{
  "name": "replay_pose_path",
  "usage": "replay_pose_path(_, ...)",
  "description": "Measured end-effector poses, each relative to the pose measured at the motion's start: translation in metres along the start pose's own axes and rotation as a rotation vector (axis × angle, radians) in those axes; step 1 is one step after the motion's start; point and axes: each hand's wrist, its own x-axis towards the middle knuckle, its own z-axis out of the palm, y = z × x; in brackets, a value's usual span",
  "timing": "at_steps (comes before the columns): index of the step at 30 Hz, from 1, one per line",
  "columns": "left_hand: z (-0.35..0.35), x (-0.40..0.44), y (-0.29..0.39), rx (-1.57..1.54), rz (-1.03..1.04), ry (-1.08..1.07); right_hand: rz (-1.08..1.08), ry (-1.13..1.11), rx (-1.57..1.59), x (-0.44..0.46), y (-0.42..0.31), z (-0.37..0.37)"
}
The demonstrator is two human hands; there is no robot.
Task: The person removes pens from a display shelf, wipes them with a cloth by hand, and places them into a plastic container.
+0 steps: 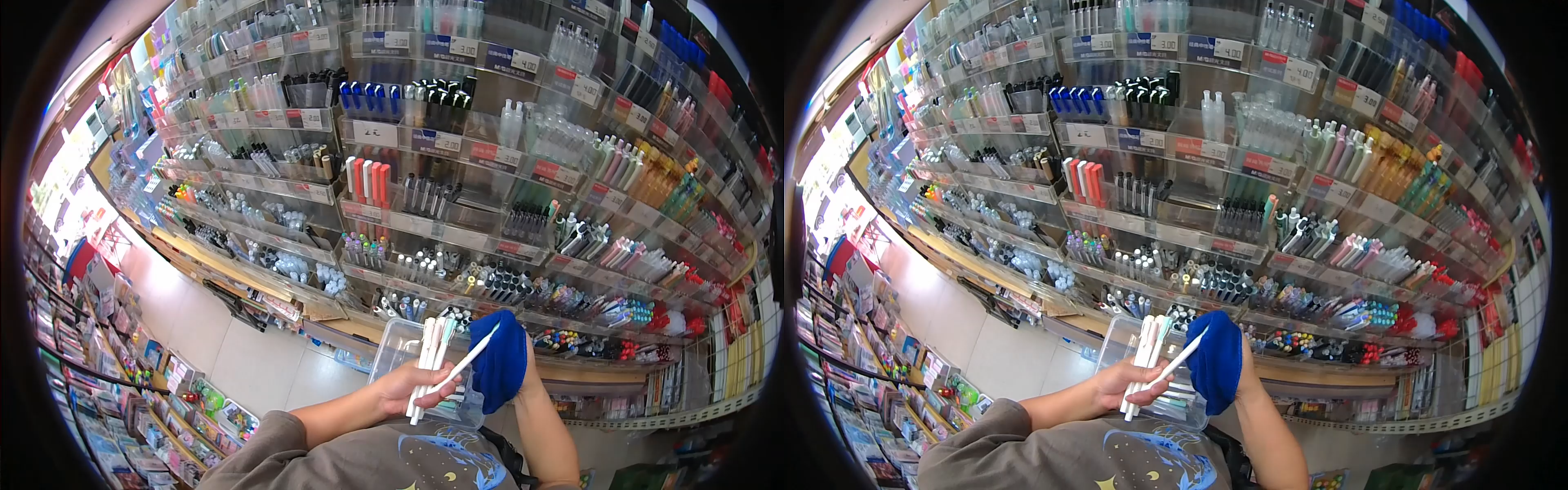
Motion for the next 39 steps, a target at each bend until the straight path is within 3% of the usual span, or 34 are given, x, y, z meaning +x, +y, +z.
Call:
replay_pose_path(7, -0.007, 0.003, -0.006, -0.159, -0.087, -0.084, -0.298, 0.056, -0.274, 0.006, 0.009, -0.002)
replay_pose_path(14, -0.008, 0.006, -0.008, -0.208, -0.103, -0.091, -0.289, 0.105, -0.039, 0.006, -0.003, 0.01)
replay_pose_path(19, -0.002, 0.006, -0.007, -0.075, -0.026, -0.039, -0.256, 0.083, -0.015, 0.005, -0.004, 0.008)
replay_pose_path(22, 0.0, 0.006, -0.006, 0.02, 0.051, 0.021, -0.365, 0.133, -0.326, 0.001, -0.007, 0.018)
replay_pose_path(28, 0.009, 0.005, -0.006, 0.15, 0.129, 0.102, -0.466, 0.008, -0.656, 0.005, -0.014, 0.008)
replay_pose_path(34, 0.008, 0.006, -0.007, 0.18, 0.172, 0.141, -0.412, 0.132, -0.534, -0.001, -0.014, 0.021)
replay_pose_path(39, 0.008, 0.004, -0.006, 0.139, 0.139, 0.135, -0.399, 0.031, -0.406, 0.0, -0.016, 0.013)
